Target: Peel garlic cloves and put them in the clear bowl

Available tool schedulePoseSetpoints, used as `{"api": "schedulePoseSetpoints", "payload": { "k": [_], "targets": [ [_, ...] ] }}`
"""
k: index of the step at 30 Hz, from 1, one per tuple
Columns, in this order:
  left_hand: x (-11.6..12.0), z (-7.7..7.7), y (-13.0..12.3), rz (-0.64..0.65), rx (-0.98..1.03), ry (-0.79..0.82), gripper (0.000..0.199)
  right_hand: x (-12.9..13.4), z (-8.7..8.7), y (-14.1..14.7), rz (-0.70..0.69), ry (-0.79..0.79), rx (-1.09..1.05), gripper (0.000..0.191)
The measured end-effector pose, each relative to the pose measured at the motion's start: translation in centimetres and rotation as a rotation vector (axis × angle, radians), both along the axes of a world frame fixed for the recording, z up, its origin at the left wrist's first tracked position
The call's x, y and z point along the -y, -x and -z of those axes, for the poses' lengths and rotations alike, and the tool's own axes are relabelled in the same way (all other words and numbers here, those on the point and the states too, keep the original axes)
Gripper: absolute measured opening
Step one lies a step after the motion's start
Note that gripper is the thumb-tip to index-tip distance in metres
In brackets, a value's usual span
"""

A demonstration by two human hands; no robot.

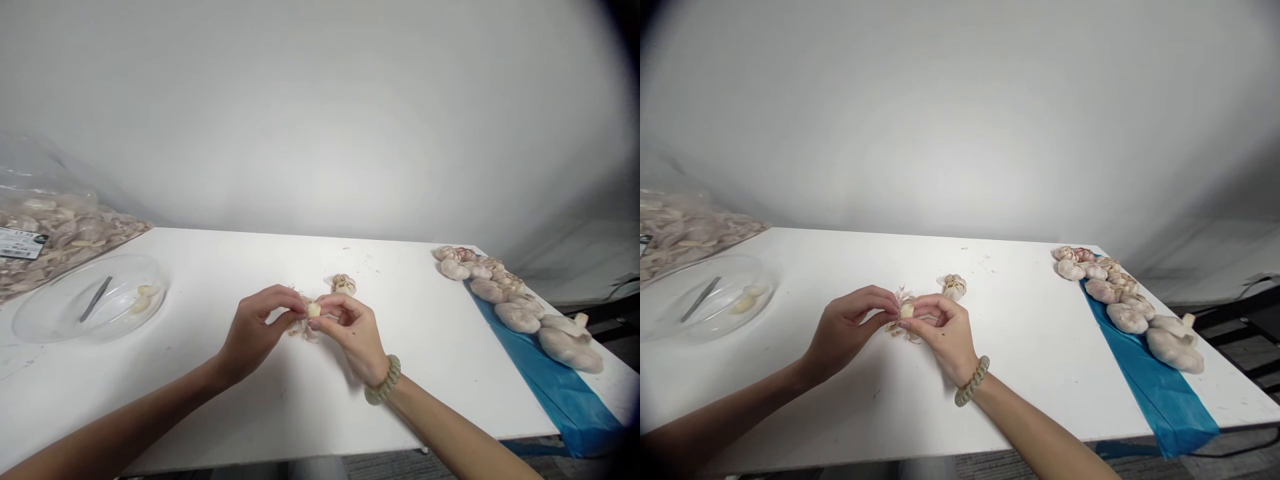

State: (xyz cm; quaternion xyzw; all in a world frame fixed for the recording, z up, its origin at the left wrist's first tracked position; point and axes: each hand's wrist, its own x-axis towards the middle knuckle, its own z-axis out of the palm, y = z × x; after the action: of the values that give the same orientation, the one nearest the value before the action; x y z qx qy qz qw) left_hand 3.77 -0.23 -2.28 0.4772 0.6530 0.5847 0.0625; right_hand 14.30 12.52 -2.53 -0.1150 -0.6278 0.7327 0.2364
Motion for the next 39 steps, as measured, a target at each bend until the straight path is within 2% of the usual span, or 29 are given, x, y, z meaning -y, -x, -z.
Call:
{"api": "schedulePoseSetpoints", "payload": {
  "k": [6, 13, 20, 22, 29, 39],
  "targets": [
    [-0.11, -0.14, -0.13, -0.020, 0.043, 0.023, 0.003, 0.01, -0.02, -0.07, -0.010, 0.001, -0.007, 0.019],
    [-0.03, -0.22, -0.03, 0.006, 0.009, 0.053, 0.007, 0.16, -0.13, -0.07, -0.023, -0.004, -0.005, 0.021],
    [-0.11, -0.37, 0.02, 0.038, -0.032, 0.118, 0.012, 0.03, 0.15, -0.04, -0.113, 0.035, 0.031, 0.028],
    [-0.13, -0.37, 0.01, 0.040, -0.035, 0.132, 0.012, -0.01, 0.29, 0.00, -0.149, 0.089, 0.043, 0.028],
    [-0.09, -0.48, -0.06, 0.037, -0.059, 0.162, 0.015, -0.16, 0.32, 0.26, -0.205, 0.453, 0.014, 0.021],
    [-0.16, -0.44, 0.12, 0.092, -0.085, 0.162, 0.014, -0.55, 0.27, 0.52, -0.102, 0.575, -0.010, 0.026]
  ]
}}
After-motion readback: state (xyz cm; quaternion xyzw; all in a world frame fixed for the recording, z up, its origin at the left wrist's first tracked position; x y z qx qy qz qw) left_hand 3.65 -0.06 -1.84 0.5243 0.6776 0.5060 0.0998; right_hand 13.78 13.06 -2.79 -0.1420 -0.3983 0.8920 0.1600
